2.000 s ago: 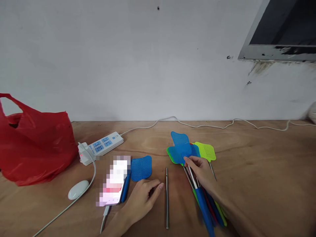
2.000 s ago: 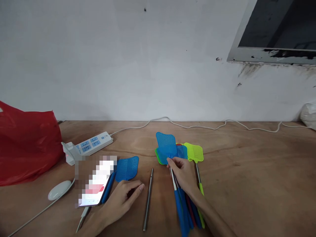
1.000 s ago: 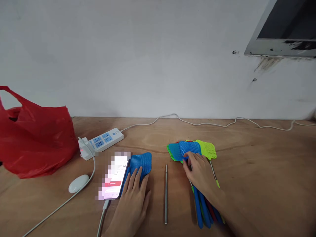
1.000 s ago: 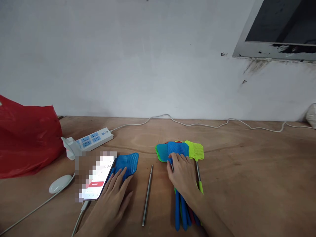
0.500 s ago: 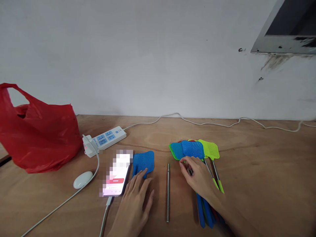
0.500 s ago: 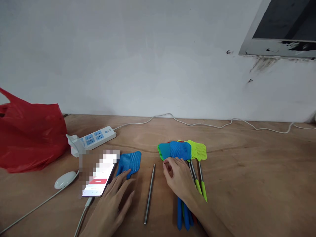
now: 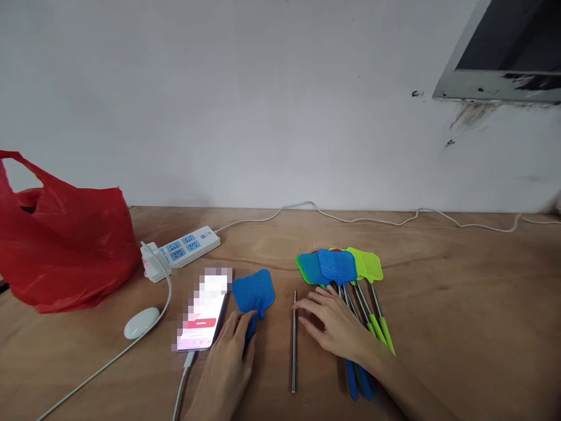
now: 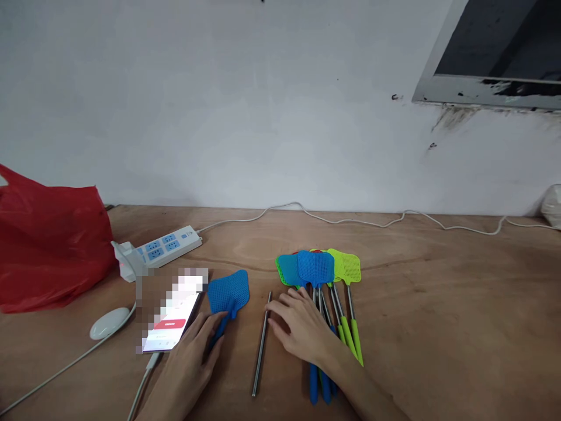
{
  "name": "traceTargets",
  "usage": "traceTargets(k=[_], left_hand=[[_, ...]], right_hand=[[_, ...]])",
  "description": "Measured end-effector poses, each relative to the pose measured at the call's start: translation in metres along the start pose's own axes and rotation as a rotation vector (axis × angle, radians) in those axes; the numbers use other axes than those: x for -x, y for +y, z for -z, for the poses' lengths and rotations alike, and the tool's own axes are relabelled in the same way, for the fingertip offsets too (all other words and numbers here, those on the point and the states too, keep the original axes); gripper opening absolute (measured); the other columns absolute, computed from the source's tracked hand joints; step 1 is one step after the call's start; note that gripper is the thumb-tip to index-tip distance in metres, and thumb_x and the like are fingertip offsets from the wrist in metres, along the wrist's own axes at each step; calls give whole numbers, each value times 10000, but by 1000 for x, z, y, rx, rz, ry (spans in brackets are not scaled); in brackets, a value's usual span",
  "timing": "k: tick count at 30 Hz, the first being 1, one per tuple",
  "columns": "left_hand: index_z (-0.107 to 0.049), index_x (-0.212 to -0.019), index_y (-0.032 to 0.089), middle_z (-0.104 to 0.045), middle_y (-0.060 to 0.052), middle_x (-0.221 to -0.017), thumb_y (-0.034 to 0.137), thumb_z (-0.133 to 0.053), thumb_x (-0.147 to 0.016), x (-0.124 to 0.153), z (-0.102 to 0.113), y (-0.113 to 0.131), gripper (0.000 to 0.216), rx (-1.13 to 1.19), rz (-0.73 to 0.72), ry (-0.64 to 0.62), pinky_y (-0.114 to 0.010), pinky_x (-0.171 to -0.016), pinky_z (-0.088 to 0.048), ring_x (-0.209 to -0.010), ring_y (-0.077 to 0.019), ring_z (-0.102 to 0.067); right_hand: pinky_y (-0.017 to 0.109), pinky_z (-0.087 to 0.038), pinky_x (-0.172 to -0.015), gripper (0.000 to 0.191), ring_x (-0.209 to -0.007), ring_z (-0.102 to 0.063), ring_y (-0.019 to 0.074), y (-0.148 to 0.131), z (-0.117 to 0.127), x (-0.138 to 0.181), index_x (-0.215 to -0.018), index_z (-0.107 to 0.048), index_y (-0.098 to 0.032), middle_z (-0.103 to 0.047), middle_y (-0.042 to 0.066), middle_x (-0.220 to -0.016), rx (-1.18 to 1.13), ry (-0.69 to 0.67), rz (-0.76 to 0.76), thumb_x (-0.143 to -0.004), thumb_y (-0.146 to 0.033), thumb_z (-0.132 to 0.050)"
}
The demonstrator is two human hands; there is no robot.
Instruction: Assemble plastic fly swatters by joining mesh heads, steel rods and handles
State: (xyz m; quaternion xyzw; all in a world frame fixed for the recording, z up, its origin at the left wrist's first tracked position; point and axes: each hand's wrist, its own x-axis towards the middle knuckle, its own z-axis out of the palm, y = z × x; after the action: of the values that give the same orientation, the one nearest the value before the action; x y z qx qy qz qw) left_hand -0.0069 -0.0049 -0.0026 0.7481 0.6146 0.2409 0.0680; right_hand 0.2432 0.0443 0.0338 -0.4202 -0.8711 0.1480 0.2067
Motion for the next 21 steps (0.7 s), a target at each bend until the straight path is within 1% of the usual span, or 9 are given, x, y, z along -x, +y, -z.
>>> traceTargets(k=[3, 5, 7, 11, 13, 15, 18, 21], left_hand=[[-589, -1196, 210, -680, -114, -1088, 131, -441, -855, 2, 2, 2, 380, 30, -23, -39, -420, -810, -587, -972, -279, -703], [-573, -1214, 185, -682, -121, -1056, 101, -457, -805, 2, 4, 5, 433, 39, -37, -48, -416, -796, -585, -955, -283, -698], [-588, -1181, 180, -686, -124, -1048, 89, -477, -776, 0, 6, 9, 430, 28, -50, -56, -428, -804, -574, -961, -295, -688], [-635, -1012, 210, -696, -100, -1030, 101, -492, -819, -7, 10, 19, 264, 19, -53, -136, -447, -821, -550, -951, -299, -675], [-633, -962, 204, -693, -94, -989, 110, -485, -848, -9, 11, 21, 208, 47, -54, -175, -436, -800, -550, -919, -288, -675], [-627, -948, 198, -685, -94, -971, 124, -479, -869, -9, 12, 22, 183, 88, -70, -194, -426, -788, -554, -908, -281, -677], [-624, -965, 203, -678, -92, -981, 148, -469, -897, -8, 11, 22, 178, 143, -97, -186, -421, -796, -564, -915, -270, -682], [-624, -1000, 220, -685, -88, -1065, 157, -475, -906, -7, 8, 21, 187, 178, -121, -131, -432, -840, -569, -972, -268, -679]], right_hand=[[427, -338, -973, 112, -946, -587, 230, -6, 0, 1, -1004, -664, -267, -682, 14, -898, -9, -46, -7, -928, -248, -583], [418, -350, -960, 51, -898, -590, 218, -8, -1, 1, -916, -644, -249, -666, 3, -844, -7, -45, -20, -921, -268, -597], [395, -374, -917, 85, -847, -588, 207, -8, -3, 0, -846, -601, -233, -654, 0, -812, 8, -20, -32, -923, -267, -589], [381, -392, -838, 159, -806, -589, 218, -5, -11, -1, -772, -542, -221, -652, 17, -780, 89, 46, -85, -908, -283, -597], [402, -384, -847, 227, -804, -601, 237, -4, -14, -1, -696, -523, -220, -654, 26, -736, 143, 74, -135, -880, -308, -623], [430, -366, -890, 302, -792, -615, 245, -3, -17, -1, -603, -492, -220, -651, 29, -676, 182, 89, -177, -855, -310, -632], [437, -353, -915, 348, -740, -627, 232, -2, -18, -2, -515, -466, -216, -653, 28, -615, 192, 76, -246, -812, -289, -632], [418, -366, -879, 303, -692, -634, 225, -3, -17, -2, -502, -500, -213, -679, 33, -612, 198, 57, -326, -765, -280, -635]])
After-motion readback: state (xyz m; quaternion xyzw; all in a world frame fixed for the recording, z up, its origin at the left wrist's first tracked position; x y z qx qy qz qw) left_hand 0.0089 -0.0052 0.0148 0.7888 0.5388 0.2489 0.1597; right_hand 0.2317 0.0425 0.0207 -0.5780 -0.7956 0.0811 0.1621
